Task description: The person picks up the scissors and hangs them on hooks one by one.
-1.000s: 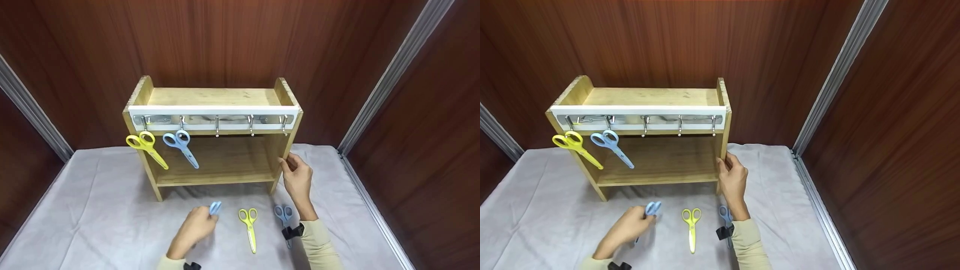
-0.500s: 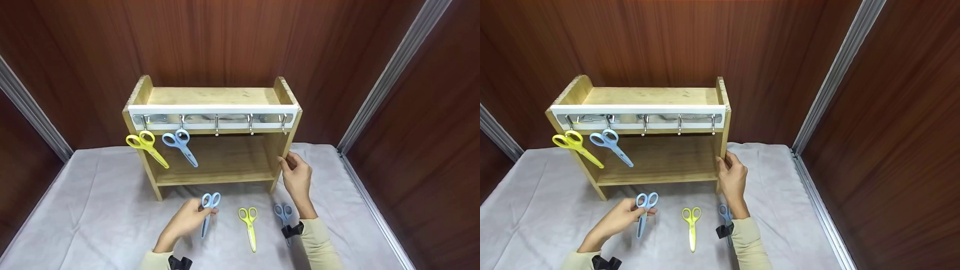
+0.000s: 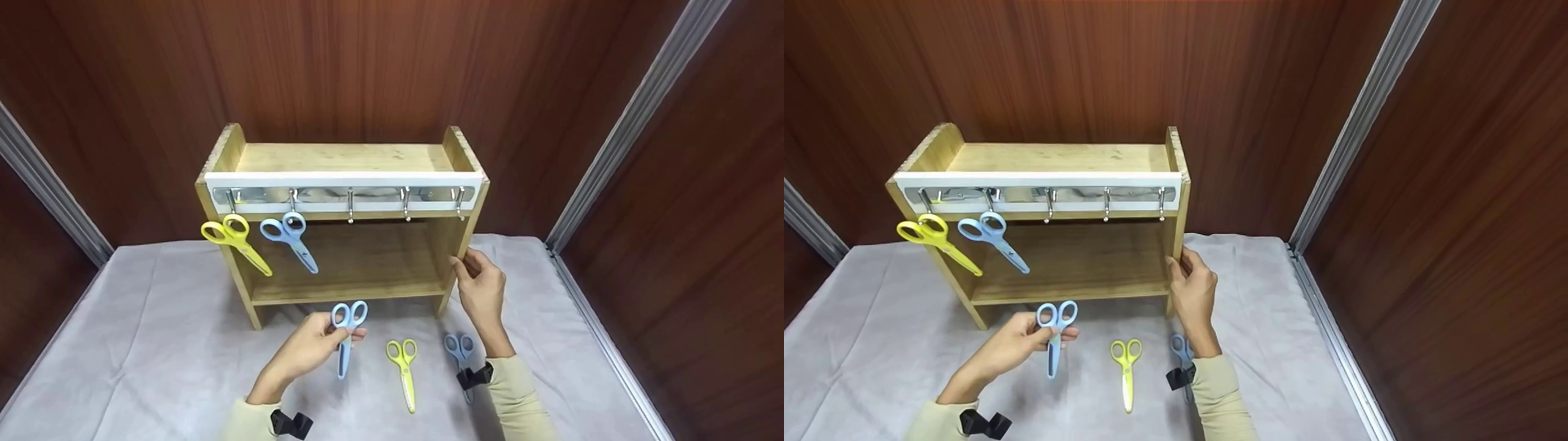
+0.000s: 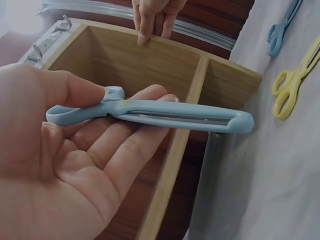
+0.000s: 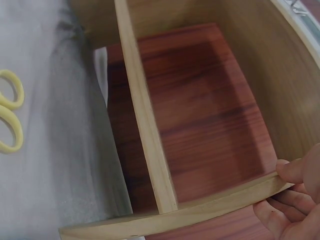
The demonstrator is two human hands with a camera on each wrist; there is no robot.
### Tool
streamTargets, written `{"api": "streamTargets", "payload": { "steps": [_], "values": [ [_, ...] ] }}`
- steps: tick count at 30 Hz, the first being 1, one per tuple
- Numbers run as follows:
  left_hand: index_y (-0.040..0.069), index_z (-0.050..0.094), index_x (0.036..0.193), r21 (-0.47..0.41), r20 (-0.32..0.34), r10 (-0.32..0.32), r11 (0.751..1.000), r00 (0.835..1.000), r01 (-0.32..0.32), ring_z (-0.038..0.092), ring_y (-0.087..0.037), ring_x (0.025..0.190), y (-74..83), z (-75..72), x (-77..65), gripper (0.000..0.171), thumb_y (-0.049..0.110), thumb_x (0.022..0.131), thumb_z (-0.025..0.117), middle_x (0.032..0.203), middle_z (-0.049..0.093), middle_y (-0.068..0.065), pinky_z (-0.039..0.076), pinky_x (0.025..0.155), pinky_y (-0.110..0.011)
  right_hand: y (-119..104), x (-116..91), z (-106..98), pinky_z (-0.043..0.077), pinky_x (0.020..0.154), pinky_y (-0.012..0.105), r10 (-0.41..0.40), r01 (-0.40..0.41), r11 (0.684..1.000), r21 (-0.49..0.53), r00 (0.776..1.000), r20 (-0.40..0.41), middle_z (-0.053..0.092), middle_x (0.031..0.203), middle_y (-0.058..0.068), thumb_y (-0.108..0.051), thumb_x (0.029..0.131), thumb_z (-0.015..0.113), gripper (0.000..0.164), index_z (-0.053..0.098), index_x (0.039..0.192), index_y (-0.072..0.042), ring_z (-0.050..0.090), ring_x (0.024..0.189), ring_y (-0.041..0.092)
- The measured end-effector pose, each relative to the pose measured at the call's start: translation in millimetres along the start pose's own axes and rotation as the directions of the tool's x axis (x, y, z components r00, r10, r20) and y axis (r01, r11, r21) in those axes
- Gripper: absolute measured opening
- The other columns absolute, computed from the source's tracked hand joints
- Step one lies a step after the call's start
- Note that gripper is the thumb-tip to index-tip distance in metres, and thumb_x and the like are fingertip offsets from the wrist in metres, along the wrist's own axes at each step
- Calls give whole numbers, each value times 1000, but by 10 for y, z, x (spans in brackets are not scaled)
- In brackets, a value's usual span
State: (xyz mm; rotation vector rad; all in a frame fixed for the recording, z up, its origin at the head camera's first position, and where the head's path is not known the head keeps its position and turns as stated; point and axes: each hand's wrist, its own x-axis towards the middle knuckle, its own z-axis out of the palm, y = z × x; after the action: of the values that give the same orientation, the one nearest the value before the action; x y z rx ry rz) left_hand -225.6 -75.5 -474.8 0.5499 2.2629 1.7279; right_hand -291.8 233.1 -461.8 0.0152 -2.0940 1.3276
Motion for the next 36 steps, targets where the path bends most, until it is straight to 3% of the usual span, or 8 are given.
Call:
{"api": "streamTargets", "payload": {
  "steps": [9, 16, 23, 36],
  "values": [
    [-11, 67, 129, -10, -5, 34, 999, 999, -34, 77, -34, 109, 133, -69, 52, 33, 11, 108, 53, 125, 75, -24, 62, 99, -41, -1, -2, 11, 55, 78, 6, 0, 1, 1000, 17, 1000, -5, 81, 106, 21, -5, 93, 77, 18, 78, 110, 2, 80, 97, 33],
    [-13, 59, 136, -90, 40, 32, 996, 999, -28, 75, -37, 115, 196, -113, 63, 36, 9, 109, 49, 131, 71, -29, 60, 104, -41, 9, -11, 6, 56, 78, 8, 2, -2, 1000, 22, 1000, -3, 81, 106, 20, -5, 93, 78, 19, 78, 111, 1, 80, 96, 33],
    [-19, 55, 136, -182, 72, 82, 981, 994, -68, 70, -44, 123, 287, -146, 83, 38, 6, 109, 46, 135, 65, -37, 57, 107, -43, 0, -16, 14, 56, 78, 8, 12, -12, 1000, 20, 1000, 5, 81, 107, 19, -7, 93, 79, 20, 78, 112, 0, 80, 96, 32],
    [-21, 53, 137, -229, 38, 149, 964, 988, -136, 65, -46, 130, 427, -164, 117, 39, 1, 107, 44, 137, 63, -37, 57, 107, -37, -4, -13, 9, 55, 77, 6, 20, -20, 999, 28, 1000, -1, 81, 106, 20, -5, 92, 79, 19, 78, 111, 2, 80, 96, 32]
  ]
}}
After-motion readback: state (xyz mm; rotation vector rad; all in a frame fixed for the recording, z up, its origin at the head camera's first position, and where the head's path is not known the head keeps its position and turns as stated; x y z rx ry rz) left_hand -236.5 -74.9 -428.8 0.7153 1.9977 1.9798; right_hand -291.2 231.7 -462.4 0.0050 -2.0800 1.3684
